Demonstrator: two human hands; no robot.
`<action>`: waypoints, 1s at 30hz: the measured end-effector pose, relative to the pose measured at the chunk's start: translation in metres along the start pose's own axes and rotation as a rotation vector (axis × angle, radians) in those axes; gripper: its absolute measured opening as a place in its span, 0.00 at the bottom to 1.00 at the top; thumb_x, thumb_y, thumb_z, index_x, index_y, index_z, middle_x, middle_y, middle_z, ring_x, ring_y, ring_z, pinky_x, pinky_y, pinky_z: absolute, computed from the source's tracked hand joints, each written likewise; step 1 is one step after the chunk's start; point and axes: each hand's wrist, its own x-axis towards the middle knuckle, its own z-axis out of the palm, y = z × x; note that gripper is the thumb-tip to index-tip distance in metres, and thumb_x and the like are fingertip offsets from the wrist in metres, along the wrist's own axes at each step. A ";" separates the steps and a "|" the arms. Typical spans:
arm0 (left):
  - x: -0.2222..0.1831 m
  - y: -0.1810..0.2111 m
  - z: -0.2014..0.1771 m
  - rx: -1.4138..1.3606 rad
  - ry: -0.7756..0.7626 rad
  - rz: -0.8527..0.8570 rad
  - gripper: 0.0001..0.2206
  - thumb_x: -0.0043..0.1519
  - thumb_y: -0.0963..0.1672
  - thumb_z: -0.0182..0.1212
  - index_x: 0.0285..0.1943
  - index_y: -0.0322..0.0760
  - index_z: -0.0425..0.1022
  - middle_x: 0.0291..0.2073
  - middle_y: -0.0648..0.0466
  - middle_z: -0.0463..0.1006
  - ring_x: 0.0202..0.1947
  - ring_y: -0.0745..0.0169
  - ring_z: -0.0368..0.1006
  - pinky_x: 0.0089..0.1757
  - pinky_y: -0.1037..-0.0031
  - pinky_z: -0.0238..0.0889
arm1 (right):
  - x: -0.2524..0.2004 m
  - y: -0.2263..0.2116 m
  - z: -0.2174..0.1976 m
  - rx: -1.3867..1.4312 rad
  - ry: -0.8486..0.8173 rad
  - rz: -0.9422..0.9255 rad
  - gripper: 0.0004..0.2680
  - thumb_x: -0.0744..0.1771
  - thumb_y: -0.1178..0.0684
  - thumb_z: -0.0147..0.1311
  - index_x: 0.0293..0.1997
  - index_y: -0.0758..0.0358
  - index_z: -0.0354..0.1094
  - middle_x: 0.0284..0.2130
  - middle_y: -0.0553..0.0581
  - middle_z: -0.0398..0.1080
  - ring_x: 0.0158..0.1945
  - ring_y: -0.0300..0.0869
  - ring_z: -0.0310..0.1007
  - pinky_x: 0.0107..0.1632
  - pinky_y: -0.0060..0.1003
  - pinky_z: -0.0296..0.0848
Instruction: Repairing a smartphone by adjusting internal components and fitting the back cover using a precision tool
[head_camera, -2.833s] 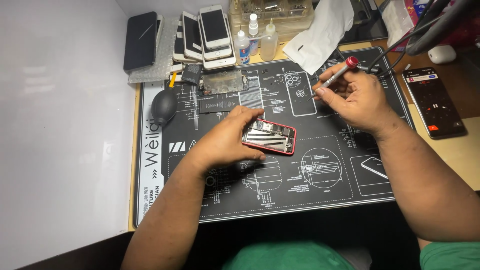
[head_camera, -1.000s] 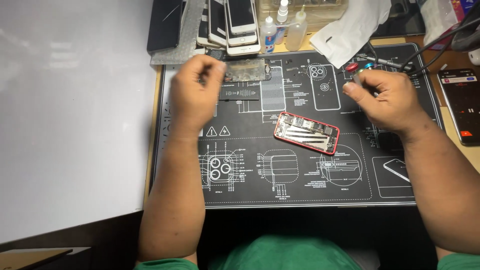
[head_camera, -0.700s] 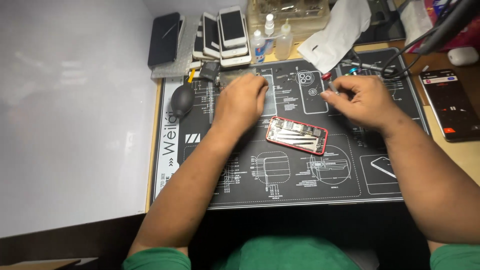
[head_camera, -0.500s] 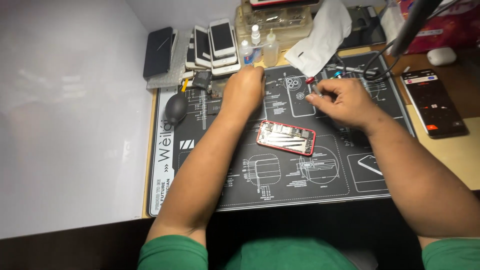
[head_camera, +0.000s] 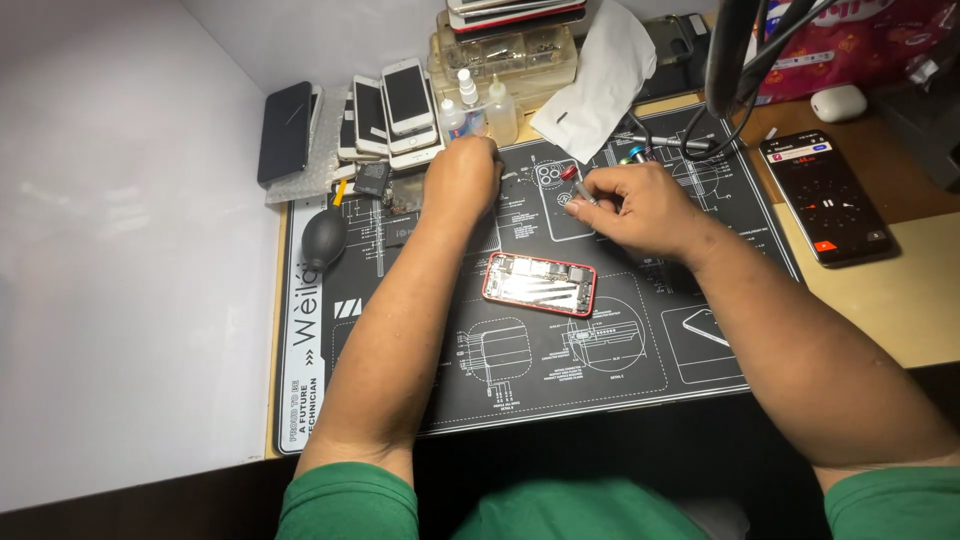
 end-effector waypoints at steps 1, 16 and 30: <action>-0.002 0.001 -0.001 0.020 0.028 0.028 0.09 0.57 0.42 0.60 0.39 0.33 0.84 0.29 0.41 0.81 0.35 0.37 0.82 0.39 0.56 0.78 | 0.000 0.000 0.000 0.001 -0.006 -0.005 0.06 0.66 0.54 0.61 0.30 0.63 0.74 0.13 0.57 0.65 0.19 0.44 0.64 0.26 0.36 0.63; -0.070 -0.014 -0.030 -0.517 0.116 -0.165 0.10 0.63 0.43 0.56 0.40 0.32 0.83 0.28 0.43 0.82 0.38 0.40 0.81 0.43 0.55 0.71 | -0.004 0.003 0.001 -0.024 -0.056 0.052 0.06 0.67 0.53 0.61 0.33 0.63 0.76 0.14 0.57 0.66 0.20 0.44 0.65 0.28 0.37 0.63; -0.149 0.020 -0.027 -0.873 -0.077 -0.455 0.10 0.58 0.47 0.64 0.41 0.42 0.85 0.23 0.53 0.83 0.30 0.65 0.80 0.36 0.73 0.73 | -0.002 -0.036 0.012 0.059 -0.072 -0.053 0.05 0.68 0.56 0.58 0.32 0.63 0.72 0.21 0.60 0.68 0.27 0.47 0.69 0.34 0.40 0.67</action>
